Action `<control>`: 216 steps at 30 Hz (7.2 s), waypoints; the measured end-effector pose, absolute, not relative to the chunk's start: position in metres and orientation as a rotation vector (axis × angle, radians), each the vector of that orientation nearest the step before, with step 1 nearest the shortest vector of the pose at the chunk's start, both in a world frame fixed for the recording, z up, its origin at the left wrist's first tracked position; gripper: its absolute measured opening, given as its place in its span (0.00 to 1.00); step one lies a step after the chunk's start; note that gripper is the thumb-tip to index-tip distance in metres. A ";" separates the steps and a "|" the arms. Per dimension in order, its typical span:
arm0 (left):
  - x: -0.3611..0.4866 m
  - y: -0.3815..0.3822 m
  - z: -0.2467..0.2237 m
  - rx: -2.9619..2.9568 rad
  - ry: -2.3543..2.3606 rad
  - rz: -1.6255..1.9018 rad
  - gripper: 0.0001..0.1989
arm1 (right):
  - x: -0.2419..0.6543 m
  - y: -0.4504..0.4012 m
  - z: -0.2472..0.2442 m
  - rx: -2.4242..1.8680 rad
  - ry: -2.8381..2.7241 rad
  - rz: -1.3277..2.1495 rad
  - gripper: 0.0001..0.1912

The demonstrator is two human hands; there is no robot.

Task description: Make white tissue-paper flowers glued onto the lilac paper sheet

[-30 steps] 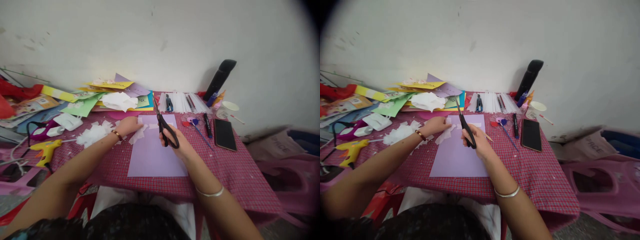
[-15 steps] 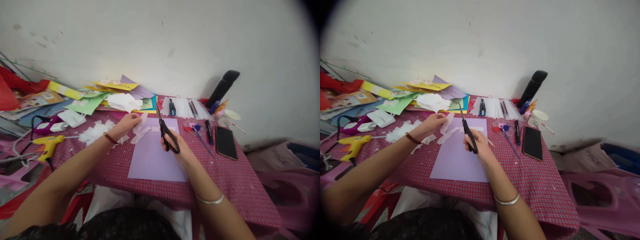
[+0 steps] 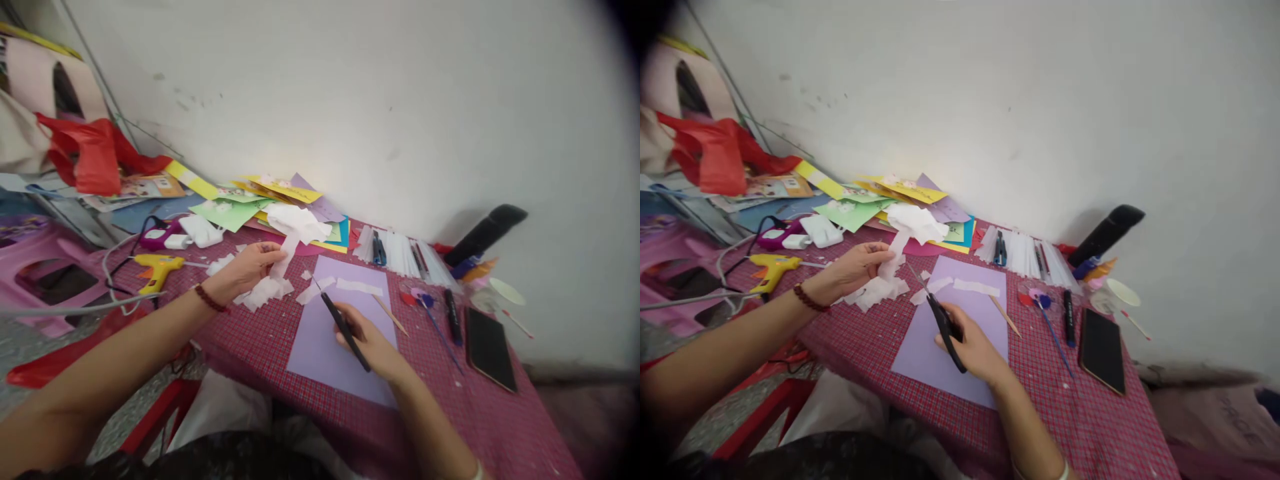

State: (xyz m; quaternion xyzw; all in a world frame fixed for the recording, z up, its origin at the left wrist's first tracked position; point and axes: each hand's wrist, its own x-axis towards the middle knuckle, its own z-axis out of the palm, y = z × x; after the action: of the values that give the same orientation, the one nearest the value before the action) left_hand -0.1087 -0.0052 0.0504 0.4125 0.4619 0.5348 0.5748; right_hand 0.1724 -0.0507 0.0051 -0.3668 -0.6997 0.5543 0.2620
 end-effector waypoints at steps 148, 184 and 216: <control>-0.189 -0.032 0.013 1.020 1.091 1.083 0.09 | 0.077 -0.039 0.004 -0.834 -1.835 2.005 0.29; -0.139 0.000 0.031 1.024 1.335 1.090 0.09 | 0.243 -0.031 0.012 -0.899 -1.311 1.615 0.28; 0.002 0.068 0.040 1.427 1.120 0.775 0.05 | 0.252 -0.032 0.010 -0.779 -1.324 1.445 0.27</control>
State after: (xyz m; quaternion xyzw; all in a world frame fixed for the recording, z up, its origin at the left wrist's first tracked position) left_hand 0.0020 0.0678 0.0399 0.6033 0.4736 0.3276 0.5518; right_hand 0.2516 -0.0320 0.0103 -0.3212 -0.5461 0.5960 0.4934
